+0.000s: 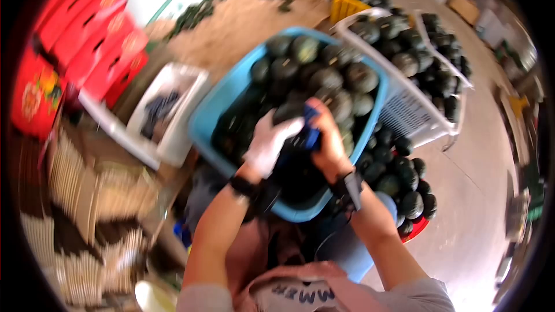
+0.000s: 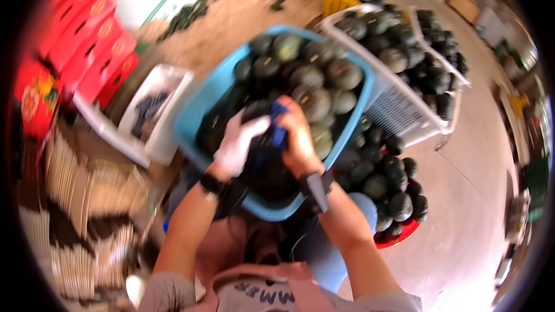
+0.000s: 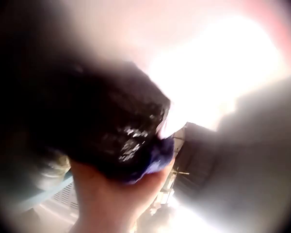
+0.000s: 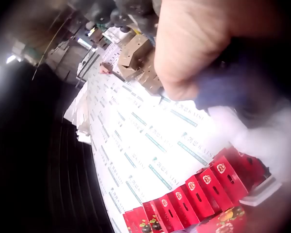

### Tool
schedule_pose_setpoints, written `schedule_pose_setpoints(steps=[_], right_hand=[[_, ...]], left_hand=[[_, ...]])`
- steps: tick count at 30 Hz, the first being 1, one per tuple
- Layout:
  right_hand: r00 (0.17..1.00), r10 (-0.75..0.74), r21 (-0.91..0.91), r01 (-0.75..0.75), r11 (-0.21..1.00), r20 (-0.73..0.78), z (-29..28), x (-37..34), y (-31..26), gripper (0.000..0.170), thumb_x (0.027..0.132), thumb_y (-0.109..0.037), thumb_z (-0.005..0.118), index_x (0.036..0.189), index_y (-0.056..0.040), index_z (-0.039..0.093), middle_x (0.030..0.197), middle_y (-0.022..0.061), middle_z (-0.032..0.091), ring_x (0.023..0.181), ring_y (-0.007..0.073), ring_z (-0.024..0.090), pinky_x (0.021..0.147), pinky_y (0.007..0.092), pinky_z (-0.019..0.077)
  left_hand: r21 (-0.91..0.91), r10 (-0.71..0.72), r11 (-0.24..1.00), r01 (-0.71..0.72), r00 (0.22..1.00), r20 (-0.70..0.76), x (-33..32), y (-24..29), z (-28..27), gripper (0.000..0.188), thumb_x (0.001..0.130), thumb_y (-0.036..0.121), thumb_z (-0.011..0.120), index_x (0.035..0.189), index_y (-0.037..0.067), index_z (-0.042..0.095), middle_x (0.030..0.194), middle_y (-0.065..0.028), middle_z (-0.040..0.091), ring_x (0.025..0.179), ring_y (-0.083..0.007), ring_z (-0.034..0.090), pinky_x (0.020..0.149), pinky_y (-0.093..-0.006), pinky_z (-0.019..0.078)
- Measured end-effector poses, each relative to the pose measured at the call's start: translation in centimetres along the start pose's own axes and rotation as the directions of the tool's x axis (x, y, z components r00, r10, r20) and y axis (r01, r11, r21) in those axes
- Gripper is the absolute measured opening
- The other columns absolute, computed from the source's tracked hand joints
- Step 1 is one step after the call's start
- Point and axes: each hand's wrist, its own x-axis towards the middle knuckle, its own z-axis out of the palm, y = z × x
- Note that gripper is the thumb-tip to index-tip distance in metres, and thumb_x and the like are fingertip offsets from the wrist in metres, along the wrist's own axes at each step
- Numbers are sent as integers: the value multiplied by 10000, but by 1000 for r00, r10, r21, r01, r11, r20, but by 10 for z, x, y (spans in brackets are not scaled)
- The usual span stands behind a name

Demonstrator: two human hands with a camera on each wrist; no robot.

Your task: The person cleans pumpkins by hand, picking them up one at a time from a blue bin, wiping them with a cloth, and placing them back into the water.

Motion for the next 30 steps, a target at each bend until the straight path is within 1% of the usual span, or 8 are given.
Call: schedule_pose_setpoints(steps=[5,13,16,20,23,26,28,30], right_hand=[[969,212,479,-128,868,-125,27,-9,36,436,873,-408,520,1177,-106,604,1180,58,634,1105,241,582,1000,394,442],[873,476,278,-434,857,-106,-3,-22,15,349,891,-216,439,1095,20,596,1097,150,651,1030,298,626,944,429,493],[776,597,172,-572,802,-205,0,-33,3,314,876,-179,444,1046,24,613,998,142,686,915,274,672,867,393,540],[774,632,224,-623,750,35,-6,-42,5,358,889,-238,400,1073,1,593,1014,180,676,914,340,667,875,453,536],[713,701,227,-681,696,-6,-13,-33,14,373,889,-258,391,1045,13,596,978,198,682,837,358,676,745,451,565],[763,616,-100,-640,762,-195,-19,-27,37,304,864,-246,499,983,0,632,903,139,672,782,272,661,725,396,544],[828,518,-499,-549,671,-214,-12,-26,36,370,855,-252,525,1104,14,590,1069,137,612,938,241,590,829,387,482],[793,576,-559,-574,598,-198,-12,-21,42,395,878,-255,513,1167,8,571,1171,107,576,1041,214,535,904,355,426]], left_hand=[[-243,-22,962,-123,855,-518,-7,-49,19,351,755,201,796,1021,16,660,973,-81,699,885,-167,649,820,-316,503],[621,488,570,-538,830,271,-5,-39,-26,803,636,127,820,1341,33,448,1270,-180,531,1167,-337,532,1014,-380,435],[609,361,734,-299,932,23,-29,-36,-18,762,638,63,801,1327,37,476,1266,-158,546,1165,-298,542,1024,-357,427],[-528,-706,641,557,698,-121,-39,-20,-40,375,865,352,637,1173,140,612,1096,-17,666,1069,-209,612,917,-453,492],[-673,-738,463,576,671,66,-28,-22,-69,306,904,318,613,1154,142,609,1135,-67,663,1071,-246,618,875,-493,542],[-1,-241,971,241,970,-22,5,-9,-92,469,900,359,638,1245,66,513,1216,-114,562,1156,-255,547,849,-513,559],[-747,-614,587,312,773,-160,83,31,-102,850,833,511,676,1395,-11,309,1394,-222,356,1275,-347,422,921,-470,547],[-682,-296,730,-45,879,-375,121,52,-83,719,899,427,590,1432,42,298,1341,-206,422,1237,-320,450,998,-466,464]])
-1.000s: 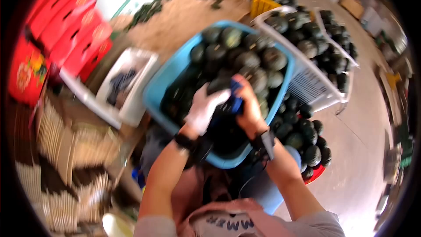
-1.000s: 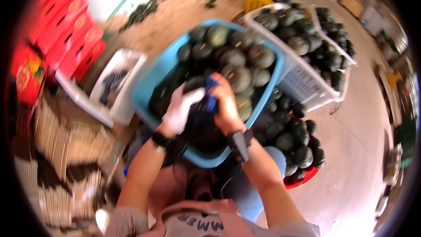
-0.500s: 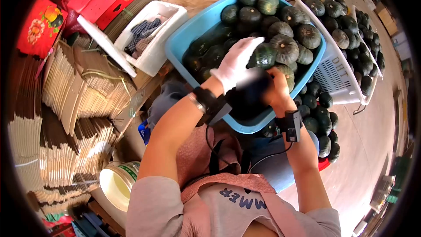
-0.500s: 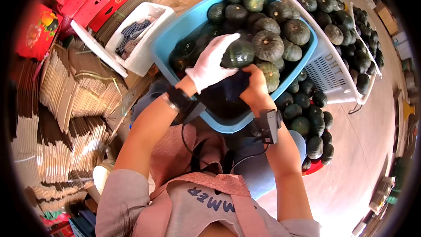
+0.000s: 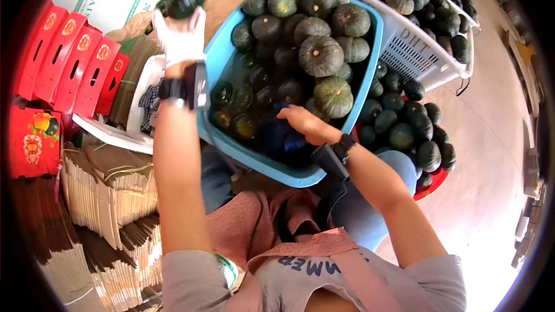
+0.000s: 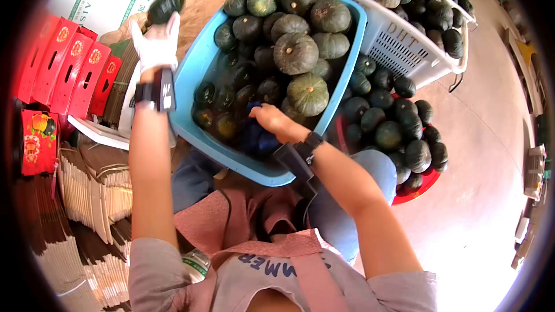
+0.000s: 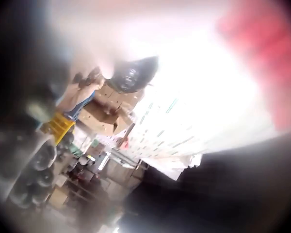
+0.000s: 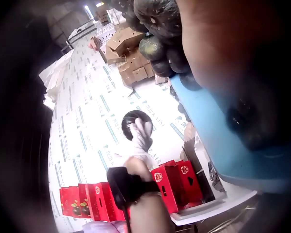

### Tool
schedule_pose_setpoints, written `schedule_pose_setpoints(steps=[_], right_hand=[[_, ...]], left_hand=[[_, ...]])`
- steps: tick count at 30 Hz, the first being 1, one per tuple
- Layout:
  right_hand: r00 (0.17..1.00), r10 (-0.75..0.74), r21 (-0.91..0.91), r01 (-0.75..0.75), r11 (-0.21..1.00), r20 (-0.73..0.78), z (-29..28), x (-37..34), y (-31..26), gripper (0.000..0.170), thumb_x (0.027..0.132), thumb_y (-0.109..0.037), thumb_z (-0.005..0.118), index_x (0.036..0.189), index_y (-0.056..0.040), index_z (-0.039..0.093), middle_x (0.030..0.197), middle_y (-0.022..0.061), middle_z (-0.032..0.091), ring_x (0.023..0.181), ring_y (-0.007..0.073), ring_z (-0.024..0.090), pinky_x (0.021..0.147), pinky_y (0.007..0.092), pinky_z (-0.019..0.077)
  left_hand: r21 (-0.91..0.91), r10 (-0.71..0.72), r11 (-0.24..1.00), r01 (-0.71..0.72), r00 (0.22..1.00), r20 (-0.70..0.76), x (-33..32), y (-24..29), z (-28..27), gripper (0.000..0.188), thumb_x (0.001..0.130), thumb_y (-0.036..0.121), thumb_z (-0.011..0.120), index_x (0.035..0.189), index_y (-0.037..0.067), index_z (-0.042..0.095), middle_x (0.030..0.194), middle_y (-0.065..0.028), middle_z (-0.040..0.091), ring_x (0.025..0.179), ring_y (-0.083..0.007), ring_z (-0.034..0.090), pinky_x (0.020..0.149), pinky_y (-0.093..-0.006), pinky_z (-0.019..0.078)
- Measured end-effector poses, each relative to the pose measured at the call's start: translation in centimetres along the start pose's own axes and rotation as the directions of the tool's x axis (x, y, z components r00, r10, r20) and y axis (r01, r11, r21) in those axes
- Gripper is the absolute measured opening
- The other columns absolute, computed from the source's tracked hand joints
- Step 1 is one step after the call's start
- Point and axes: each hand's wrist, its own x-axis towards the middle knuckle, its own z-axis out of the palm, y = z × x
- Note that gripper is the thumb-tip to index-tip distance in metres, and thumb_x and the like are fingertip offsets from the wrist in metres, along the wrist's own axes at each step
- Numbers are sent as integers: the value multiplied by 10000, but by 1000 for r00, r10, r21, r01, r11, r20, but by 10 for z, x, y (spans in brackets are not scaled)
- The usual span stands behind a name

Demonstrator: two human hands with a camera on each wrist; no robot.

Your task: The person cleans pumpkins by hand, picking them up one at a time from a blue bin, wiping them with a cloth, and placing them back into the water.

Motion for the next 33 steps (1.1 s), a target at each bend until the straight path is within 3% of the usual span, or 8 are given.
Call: schedule_pose_setpoints(steps=[3,6,9,11,15,23,26,33], right_hand=[[996,58,-24,-57,998,67,-6,12,9,393,882,-235,516,1196,-4,559,1182,106,603,1085,221,545,931,348,417],[818,-285,-569,558,604,500,-16,22,32,443,782,-125,534,1218,-47,555,1097,214,635,1040,344,600,900,398,468],[578,77,-543,701,462,812,-4,27,36,549,784,-126,510,1333,-113,522,1237,215,592,1198,411,503,1037,408,375],[608,235,-640,628,443,759,6,18,25,586,791,-137,499,1376,-127,484,1323,229,521,1240,416,469,1061,409,349],[662,440,-780,391,489,607,18,29,32,663,803,-162,473,1460,-140,387,1516,287,244,1321,405,404,1079,416,328],[815,245,-701,251,668,526,14,45,29,524,891,-349,547,1263,21,539,1246,202,575,1106,337,569,840,411,486],[937,46,-478,134,868,347,2,39,38,504,899,-372,537,1192,36,579,1086,159,627,984,256,590,789,403,479],[973,-223,603,142,785,62,-13,6,15,300,969,-282,484,1147,-57,575,946,76,635,829,199,616,726,350,503]], left_hand=[[403,-328,895,190,894,305,42,-17,-42,576,944,385,528,1423,101,380,1277,-52,533,1169,-235,497,947,-415,458],[985,-682,175,10,723,113,-4,-50,-67,703,838,515,632,1400,142,432,1277,-14,538,1144,-223,501,907,-450,466],[939,-679,-342,-44,702,-214,-7,-57,-96,698,794,492,678,1375,166,470,1231,-28,563,1053,-214,503,852,-464,476],[922,-492,-387,0,846,-206,19,-64,-142,596,784,443,686,1265,109,575,1155,-75,622,981,-219,562,805,-426,492],[510,-450,-850,-132,684,-574,8,-60,-134,548,669,476,769,948,11,688,836,-96,691,703,-230,652,684,-349,519],[592,-441,-805,-51,719,-538,-26,-98,-149,377,680,377,839,765,27,726,732,-83,696,623,-185,630,583,-376,505],[639,-542,-769,19,512,-667,-27,-118,-157,473,719,488,732,1005,112,730,923,-47,723,830,-157,667,774,-301,509],[529,-498,-795,-297,818,-290,-56,-125,-146,355,739,312,687,989,62,716,956,-151,709,887,-285,690,804,-400,518]])
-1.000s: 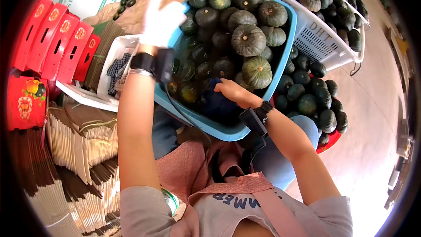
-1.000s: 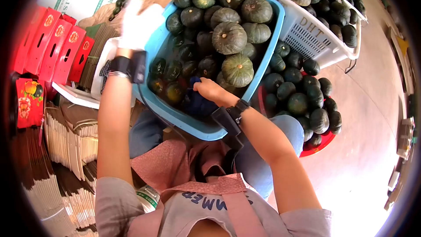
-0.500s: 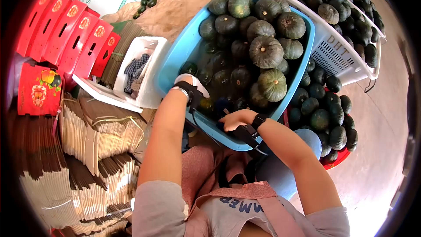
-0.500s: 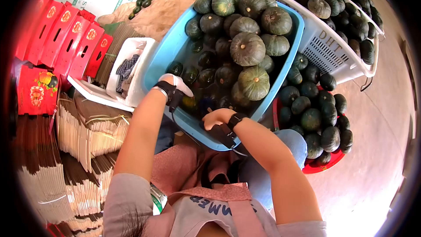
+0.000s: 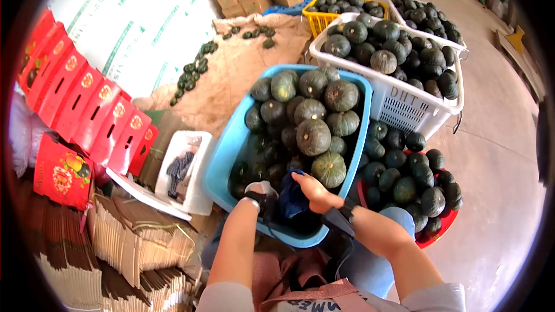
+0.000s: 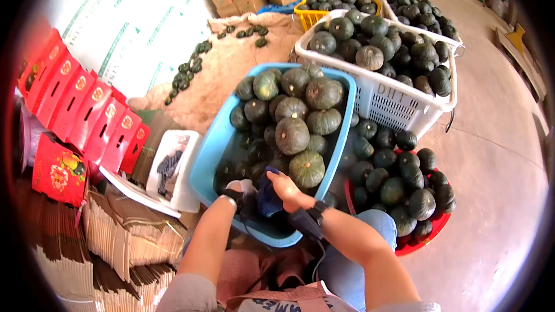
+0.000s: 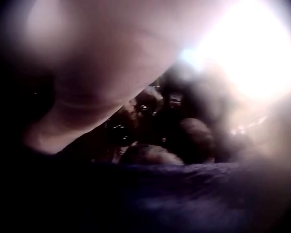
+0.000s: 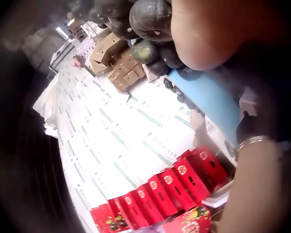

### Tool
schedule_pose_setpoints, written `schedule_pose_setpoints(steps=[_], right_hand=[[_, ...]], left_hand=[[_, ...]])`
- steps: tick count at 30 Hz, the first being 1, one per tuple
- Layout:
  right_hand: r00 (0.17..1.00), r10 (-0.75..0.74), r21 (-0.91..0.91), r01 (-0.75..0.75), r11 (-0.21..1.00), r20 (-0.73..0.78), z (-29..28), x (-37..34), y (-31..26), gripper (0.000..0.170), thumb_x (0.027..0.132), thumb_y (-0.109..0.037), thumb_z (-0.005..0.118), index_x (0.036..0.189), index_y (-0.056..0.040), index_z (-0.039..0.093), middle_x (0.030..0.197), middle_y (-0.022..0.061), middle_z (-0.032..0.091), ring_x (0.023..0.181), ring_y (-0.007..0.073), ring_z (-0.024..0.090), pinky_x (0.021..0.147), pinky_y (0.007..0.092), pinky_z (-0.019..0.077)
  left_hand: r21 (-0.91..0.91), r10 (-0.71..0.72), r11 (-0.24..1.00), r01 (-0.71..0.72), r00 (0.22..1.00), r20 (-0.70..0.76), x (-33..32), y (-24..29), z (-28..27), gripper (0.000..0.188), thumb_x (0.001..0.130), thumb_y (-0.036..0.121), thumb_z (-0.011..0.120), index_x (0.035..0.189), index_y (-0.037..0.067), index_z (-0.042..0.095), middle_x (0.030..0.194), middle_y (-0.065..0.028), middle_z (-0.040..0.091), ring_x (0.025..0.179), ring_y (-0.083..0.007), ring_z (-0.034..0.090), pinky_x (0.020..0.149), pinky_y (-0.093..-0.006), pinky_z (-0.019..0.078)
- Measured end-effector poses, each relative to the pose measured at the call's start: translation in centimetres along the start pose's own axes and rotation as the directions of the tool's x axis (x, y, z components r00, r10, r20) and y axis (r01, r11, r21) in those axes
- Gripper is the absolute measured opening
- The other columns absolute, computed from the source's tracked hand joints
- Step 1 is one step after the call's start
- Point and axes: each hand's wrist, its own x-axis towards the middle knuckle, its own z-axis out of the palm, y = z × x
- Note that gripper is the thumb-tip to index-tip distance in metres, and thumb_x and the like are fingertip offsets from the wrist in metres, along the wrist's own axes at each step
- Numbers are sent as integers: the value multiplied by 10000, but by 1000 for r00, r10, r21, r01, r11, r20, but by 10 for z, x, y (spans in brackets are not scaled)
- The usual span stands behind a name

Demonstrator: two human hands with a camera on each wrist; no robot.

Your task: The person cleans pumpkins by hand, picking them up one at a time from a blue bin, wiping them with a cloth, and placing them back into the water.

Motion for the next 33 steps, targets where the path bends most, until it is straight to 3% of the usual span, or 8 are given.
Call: schedule_pose_setpoints(steps=[4,10,14,18,21,23,29,33], right_hand=[[916,-390,-143,400,905,91,25,-37,-14,358,992,-326,486,1256,-87,519,1084,19,599,993,121,564,877,293,458],[866,-395,-756,473,453,305,31,-27,-4,538,1018,-491,273,1447,-202,423,1532,68,335,1467,298,128,1169,461,100],[749,-525,-876,481,12,404,34,-19,5,481,987,-470,421,1409,-247,471,1481,149,387,1450,340,178,1106,528,260],[729,-615,-906,419,55,300,36,-4,-8,403,920,-403,563,1253,-184,618,1269,142,588,1202,324,510,999,374,413],[952,-298,-504,289,814,66,21,14,-27,362,904,-350,607,1146,-89,671,1119,91,679,1016,197,630,914,324,467],[974,-203,71,197,978,98,24,6,-26,550,878,-527,583,1188,-77,637,1167,82,661,1049,231,617,960,369,452],[999,-52,488,49,872,-7,28,14,7,737,813,-723,510,1238,-127,591,1202,53,640,1148,252,546,1044,443,375],[980,-84,239,126,963,-178,19,9,-17,597,832,-618,573,1109,-95,639,1030,56,678,928,223,629,872,389,491]], left_hand=[[-696,55,717,-43,998,-5,-41,-3,-38,389,717,221,771,1005,-1,632,908,-104,676,840,-228,649,766,-327,509],[-310,50,788,-533,557,-829,-50,1,6,516,548,181,830,966,31,566,898,-173,651,856,-348,642,759,-403,508],[-606,-64,389,-694,636,-769,-53,17,21,495,623,194,830,994,43,539,916,-145,644,869,-306,642,771,-375,514],[-484,54,352,-801,533,-844,-53,23,16,520,601,174,857,988,30,542,875,-77,616,824,-172,606,771,-327,505],[-673,19,175,-719,686,-728,-89,32,-11,544,568,68,843,1024,10,553,948,-42,594,877,-148,571,799,-292,484],[-700,-112,-132,-702,712,-693,-89,40,-17,559,583,-9,804,1072,7,533,993,-46,590,879,-140,569,800,-287,481],[-549,-451,-391,-738,674,-585,-54,70,2,481,718,48,793,1114,6,523,1010,-39,591,884,-133,573,784,-259,488],[-821,52,-99,-563,821,-569,-63,35,-22,414,754,108,788,1098,-31,604,989,-42,645,863,-124,598,781,-273,496]])
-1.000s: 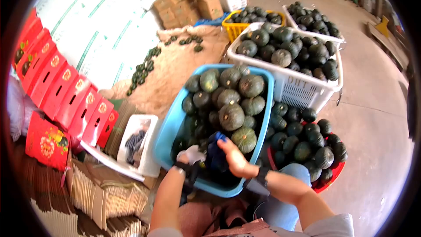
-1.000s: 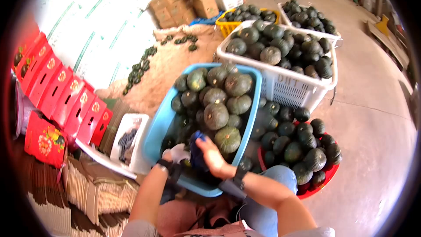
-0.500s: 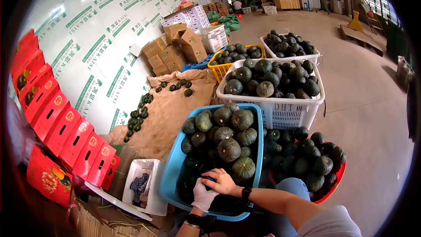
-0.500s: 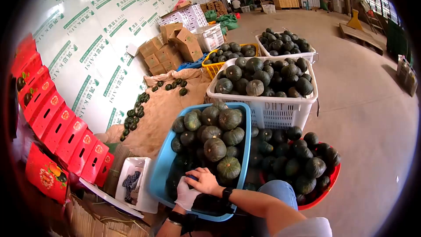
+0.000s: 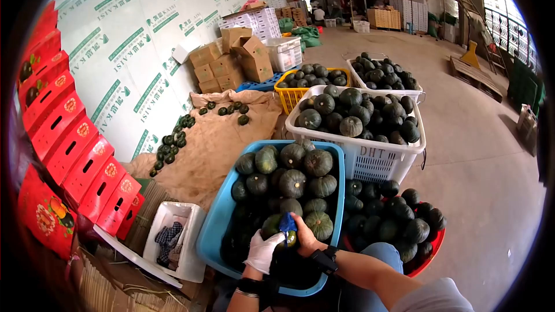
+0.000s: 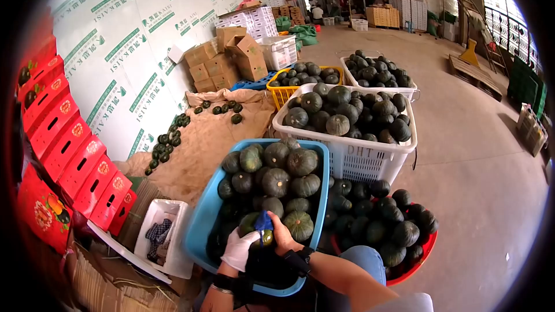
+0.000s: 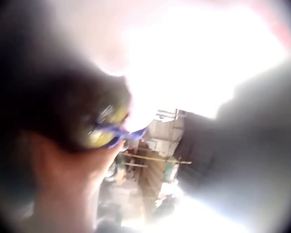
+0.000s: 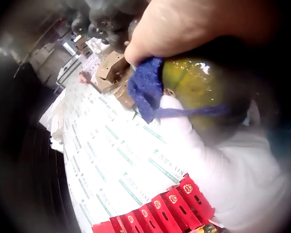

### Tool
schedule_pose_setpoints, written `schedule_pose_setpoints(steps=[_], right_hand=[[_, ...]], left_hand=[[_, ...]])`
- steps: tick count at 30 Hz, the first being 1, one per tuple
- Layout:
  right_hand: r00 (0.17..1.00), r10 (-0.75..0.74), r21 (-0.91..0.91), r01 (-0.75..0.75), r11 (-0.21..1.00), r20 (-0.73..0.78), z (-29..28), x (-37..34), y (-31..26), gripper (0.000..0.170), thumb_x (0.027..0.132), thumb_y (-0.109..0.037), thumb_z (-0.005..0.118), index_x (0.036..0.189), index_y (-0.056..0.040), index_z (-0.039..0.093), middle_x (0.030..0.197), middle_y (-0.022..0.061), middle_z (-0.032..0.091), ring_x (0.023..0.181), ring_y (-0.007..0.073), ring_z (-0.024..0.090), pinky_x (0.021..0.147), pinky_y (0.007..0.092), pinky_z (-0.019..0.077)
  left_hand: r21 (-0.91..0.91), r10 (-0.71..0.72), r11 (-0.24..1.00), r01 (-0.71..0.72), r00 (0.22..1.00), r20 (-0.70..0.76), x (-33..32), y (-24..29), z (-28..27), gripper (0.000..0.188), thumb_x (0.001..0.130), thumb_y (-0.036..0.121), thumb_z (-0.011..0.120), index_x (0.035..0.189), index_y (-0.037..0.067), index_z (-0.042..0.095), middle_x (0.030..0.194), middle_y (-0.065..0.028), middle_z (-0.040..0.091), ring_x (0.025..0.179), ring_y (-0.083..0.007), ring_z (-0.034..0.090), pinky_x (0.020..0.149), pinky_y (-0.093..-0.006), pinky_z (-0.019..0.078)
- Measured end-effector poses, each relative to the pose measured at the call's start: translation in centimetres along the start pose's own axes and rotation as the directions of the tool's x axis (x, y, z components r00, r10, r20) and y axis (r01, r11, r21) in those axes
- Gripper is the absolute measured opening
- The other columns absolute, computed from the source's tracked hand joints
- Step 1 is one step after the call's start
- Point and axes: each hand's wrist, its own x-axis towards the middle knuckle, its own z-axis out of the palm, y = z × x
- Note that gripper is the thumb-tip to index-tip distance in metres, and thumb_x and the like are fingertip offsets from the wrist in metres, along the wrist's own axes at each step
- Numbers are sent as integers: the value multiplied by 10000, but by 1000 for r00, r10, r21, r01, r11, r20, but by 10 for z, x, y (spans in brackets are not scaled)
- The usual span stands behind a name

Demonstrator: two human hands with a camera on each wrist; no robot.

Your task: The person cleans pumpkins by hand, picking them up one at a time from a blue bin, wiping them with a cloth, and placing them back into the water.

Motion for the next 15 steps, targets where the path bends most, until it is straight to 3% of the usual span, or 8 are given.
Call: schedule_pose_setpoints(steps=[2,5,6,7,9,11,13,15], right_hand=[[1000,-2,-96,0,995,-22,4,-1,-5,548,844,-580,584,1063,-83,651,971,56,686,859,214,643,823,370,510],[999,-8,-212,-1,977,-41,19,-10,-13,439,870,-492,598,996,-76,663,883,52,683,773,200,642,761,331,519],[1000,-30,-92,30,995,-2,19,-6,-9,411,877,-467,601,990,-77,663,877,51,684,764,199,642,750,323,521],[998,-60,31,59,998,34,20,-3,-5,383,883,-442,603,984,-78,664,872,51,686,755,199,642,739,316,522],[990,-128,229,112,967,58,25,-5,13,415,877,-472,609,1050,-98,651,986,51,687,894,213,638,860,356,499],[995,-29,381,-8,925,93,45,-29,15,444,869,-495,613,1082,-106,643,1062,58,677,986,232,610,957,387,448],[996,-12,362,-21,932,90,32,-12,23,459,864,-505,616,1092,-107,643,1090,64,674,1015,247,593,1001,400,413],[990,-141,178,135,975,18,8,13,32,458,865,-503,617,1091,-105,644,1078,53,676,1007,235,596,997,393,416]], left_hand=[[77,-224,974,213,953,204,-11,38,-12,379,765,117,761,1087,-35,631,1004,-57,668,867,-116,609,782,-264,492],[-71,-277,955,286,953,120,-28,58,0,362,767,116,733,1082,-36,636,1005,-56,668,876,-121,610,798,-263,486],[-212,-50,976,55,998,29,-26,38,7,351,757,122,722,1061,-31,632,984,-51,662,869,-127,607,805,-263,480],[-155,93,981,-114,986,-137,-17,10,9,319,761,101,706,1040,-19,611,975,-45,643,880,-133,597,800,-266,481],[-291,224,897,-333,909,-350,-23,0,29,330,763,72,702,1055,-13,575,1002,-46,619,892,-145,590,803,-279,484],[-303,181,876,-376,837,-516,-24,-13,49,429,818,75,697,1194,-16,511,1089,-57,597,962,-164,584,874,-309,483],[-235,98,930,-283,806,-583,-28,-13,56,471,849,154,660,1272,0,518,1258,-68,550,1079,-173,561,949,-316,450],[-280,116,919,-278,869,-482,-28,-14,48,440,868,186,644,1256,9,536,1251,-62,558,1084,-163,559,950,-319,450]])
